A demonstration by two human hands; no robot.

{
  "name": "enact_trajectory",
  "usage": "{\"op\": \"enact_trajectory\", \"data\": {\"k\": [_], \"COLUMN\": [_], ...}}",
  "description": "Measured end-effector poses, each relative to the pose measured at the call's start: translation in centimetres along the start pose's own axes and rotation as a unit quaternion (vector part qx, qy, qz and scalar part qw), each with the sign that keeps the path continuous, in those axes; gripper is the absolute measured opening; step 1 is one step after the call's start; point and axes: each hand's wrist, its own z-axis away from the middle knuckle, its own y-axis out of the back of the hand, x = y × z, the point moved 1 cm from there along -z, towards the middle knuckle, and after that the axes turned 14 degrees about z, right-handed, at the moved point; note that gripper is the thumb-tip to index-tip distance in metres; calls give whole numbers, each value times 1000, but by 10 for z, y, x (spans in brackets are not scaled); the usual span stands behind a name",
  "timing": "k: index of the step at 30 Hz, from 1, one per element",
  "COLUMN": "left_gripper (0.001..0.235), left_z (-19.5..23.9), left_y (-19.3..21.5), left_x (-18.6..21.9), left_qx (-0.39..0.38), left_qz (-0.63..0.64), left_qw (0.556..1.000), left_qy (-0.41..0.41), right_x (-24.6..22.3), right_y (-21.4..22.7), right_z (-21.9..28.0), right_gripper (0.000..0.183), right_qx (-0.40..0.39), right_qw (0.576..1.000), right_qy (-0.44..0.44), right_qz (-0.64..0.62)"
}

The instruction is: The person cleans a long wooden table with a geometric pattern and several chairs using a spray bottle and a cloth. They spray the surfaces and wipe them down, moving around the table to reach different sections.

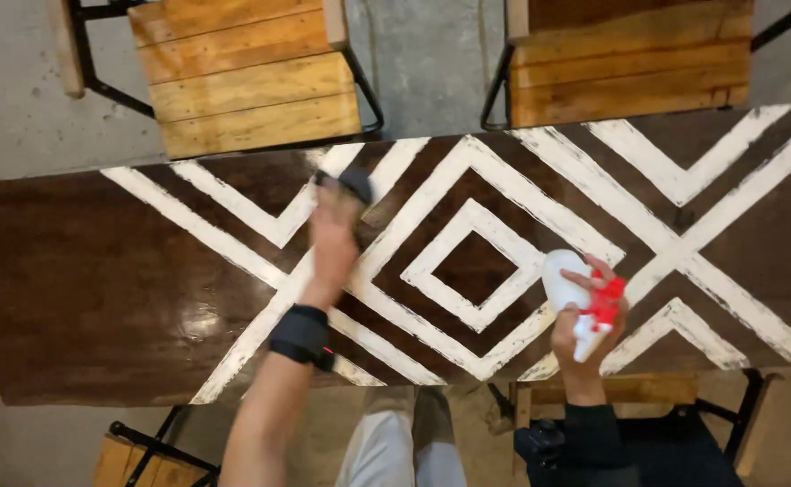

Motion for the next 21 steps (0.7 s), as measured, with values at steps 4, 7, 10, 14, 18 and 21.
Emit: {"op": "enact_trajectory", "data": {"k": [4, 7, 10, 14, 18, 21], "left_gripper": [35, 47, 55, 43, 41, 60], "left_z": [0, -47, -96, -135, -92, -47], "left_y": [-9, -3, 6, 33, 78, 130], "left_x": [57, 49, 12, -70, -113, -141], "left_qx": [-62, -108, -127, -16, 30, 19], "left_qz": [31, 55, -60, -62, -38, -55], "left_qw": [996, 987, 986, 998, 999, 997], "left_qy": [-60, -109, -92, 24, 5, 50], "right_x": [-25, -9, 5, -1, 57, 35], "right_y": [-13, -15, -8, -2, -2, -3], "right_z": [-7, -6, -2, -8, 30, 24], "right_gripper": [70, 71, 63, 60, 52, 55], "right_qx": [-31, -40, -34, -45, 19, -8], "right_qw": [999, 999, 998, 993, 983, 992], "right_qy": [18, -5, -42, -110, -149, -109], "right_qz": [32, -2, -33, 9, -110, -62]}}
